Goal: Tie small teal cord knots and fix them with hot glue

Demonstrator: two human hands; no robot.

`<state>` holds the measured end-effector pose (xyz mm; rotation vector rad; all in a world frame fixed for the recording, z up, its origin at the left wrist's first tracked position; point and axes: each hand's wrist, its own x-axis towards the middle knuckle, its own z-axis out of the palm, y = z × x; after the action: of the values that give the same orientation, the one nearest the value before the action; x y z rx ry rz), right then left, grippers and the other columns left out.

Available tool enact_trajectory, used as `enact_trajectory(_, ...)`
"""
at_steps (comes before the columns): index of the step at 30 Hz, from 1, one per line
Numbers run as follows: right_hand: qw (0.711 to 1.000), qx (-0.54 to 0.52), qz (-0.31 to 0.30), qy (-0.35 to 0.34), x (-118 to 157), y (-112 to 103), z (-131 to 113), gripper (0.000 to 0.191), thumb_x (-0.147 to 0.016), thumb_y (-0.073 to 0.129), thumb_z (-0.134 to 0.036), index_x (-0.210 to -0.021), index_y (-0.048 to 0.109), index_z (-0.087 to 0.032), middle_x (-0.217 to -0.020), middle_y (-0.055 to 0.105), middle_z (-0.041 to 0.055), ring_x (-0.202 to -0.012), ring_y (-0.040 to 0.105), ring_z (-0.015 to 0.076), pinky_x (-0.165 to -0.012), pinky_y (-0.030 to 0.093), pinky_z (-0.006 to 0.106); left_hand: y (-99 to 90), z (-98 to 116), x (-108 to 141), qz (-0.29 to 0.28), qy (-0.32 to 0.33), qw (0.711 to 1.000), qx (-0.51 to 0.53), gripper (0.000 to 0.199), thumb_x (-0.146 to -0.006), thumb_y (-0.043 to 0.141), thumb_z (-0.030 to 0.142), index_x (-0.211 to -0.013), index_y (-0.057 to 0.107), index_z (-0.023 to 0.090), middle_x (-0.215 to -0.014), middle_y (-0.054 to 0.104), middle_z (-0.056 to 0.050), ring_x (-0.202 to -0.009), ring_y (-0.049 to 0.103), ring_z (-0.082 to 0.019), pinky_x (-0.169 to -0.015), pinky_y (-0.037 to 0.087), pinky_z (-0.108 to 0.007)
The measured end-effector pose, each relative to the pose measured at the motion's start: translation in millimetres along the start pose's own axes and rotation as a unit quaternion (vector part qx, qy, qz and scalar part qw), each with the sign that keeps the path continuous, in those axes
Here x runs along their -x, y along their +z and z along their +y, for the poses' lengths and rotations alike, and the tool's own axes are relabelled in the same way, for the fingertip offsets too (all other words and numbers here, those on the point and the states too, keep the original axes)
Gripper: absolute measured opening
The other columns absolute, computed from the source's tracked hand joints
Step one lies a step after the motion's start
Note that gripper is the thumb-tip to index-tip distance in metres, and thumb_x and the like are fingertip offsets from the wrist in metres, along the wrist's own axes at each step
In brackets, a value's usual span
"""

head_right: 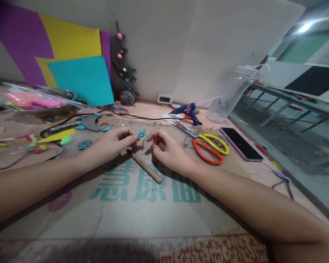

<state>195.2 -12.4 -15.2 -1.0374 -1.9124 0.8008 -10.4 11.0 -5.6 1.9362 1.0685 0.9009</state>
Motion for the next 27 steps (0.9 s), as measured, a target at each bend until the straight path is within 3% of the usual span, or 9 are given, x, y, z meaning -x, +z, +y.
enact_trajectory(7, 1.0, -0.01, -0.004, 0.009, 1, 1, -5, 0.019, -0.079, 0.05, -0.012, -0.094, 0.052, -0.023, -0.081, 0.046, -0.0024, -0.065, 0.052, 0.0108, -0.053, 0.04, 0.024, 1.1, -1, 0, 0.003, 0.007, 1.0, 0.005, 0.022, -0.085, 0.051, 0.032, -0.07, 0.059, 0.018, -0.069, 0.062, 0.0, -0.067, 0.058, -0.015, -0.062, 0.044, -0.025)
enact_trajectory(13, 1.0, -0.012, 0.011, 0.026, 2, 0, -3, 0.014, -0.079, 0.049, -0.012, -0.087, 0.049, -0.023, -0.074, 0.046, -0.003, -0.061, 0.049, 0.0119, -0.053, 0.039, 0.025, 1.9, -1, 1, -0.004, -0.005, 1.0, 0.01, 0.024, -0.086, 0.051, 0.036, -0.073, 0.058, 0.018, -0.07, 0.063, -0.001, -0.063, 0.057, -0.014, -0.054, 0.042, -0.023)
enact_trajectory(19, 0.999, -0.009, 0.027, 0.021, 1, 0, -6, 0.009, -0.08, 0.05, -0.014, -0.081, 0.048, -0.023, -0.071, 0.044, -0.0035, -0.059, 0.046, 0.0119, -0.054, 0.038, 0.025, 1.8, 1, 2, -0.014, 0.004, 1.0, -0.015, 0.023, -0.087, 0.051, 0.034, -0.074, 0.06, 0.017, -0.071, 0.066, -0.001, -0.068, 0.06, -0.015, -0.06, 0.044, -0.025)
enact_trajectory(23, 0.999, -0.034, 0.031, 0.024, 0, 0, -8, 0.005, -0.085, 0.055, -0.022, -0.085, 0.05, -0.022, -0.072, 0.048, -0.0037, -0.058, 0.045, 0.0104, -0.053, 0.038, 0.025, 1.3, 1, 2, -0.013, 0.005, 1.0, -0.022, 0.023, -0.087, 0.05, 0.033, -0.074, 0.06, 0.018, -0.071, 0.065, 0.0, -0.069, 0.06, -0.015, -0.062, 0.043, -0.025)
enact_trajectory(27, 0.994, -0.084, 0.011, 0.064, -1, -1, -11, 0.017, -0.083, 0.063, -0.034, -0.091, 0.056, -0.02, -0.068, 0.053, -0.0044, -0.053, 0.046, 0.0087, -0.049, 0.039, 0.024, 1.1, 2, 2, -0.01, 0.008, 0.999, -0.033, 0.024, -0.087, 0.05, 0.035, -0.074, 0.061, 0.018, -0.071, 0.065, -0.001, -0.069, 0.059, -0.016, -0.062, 0.043, -0.026)
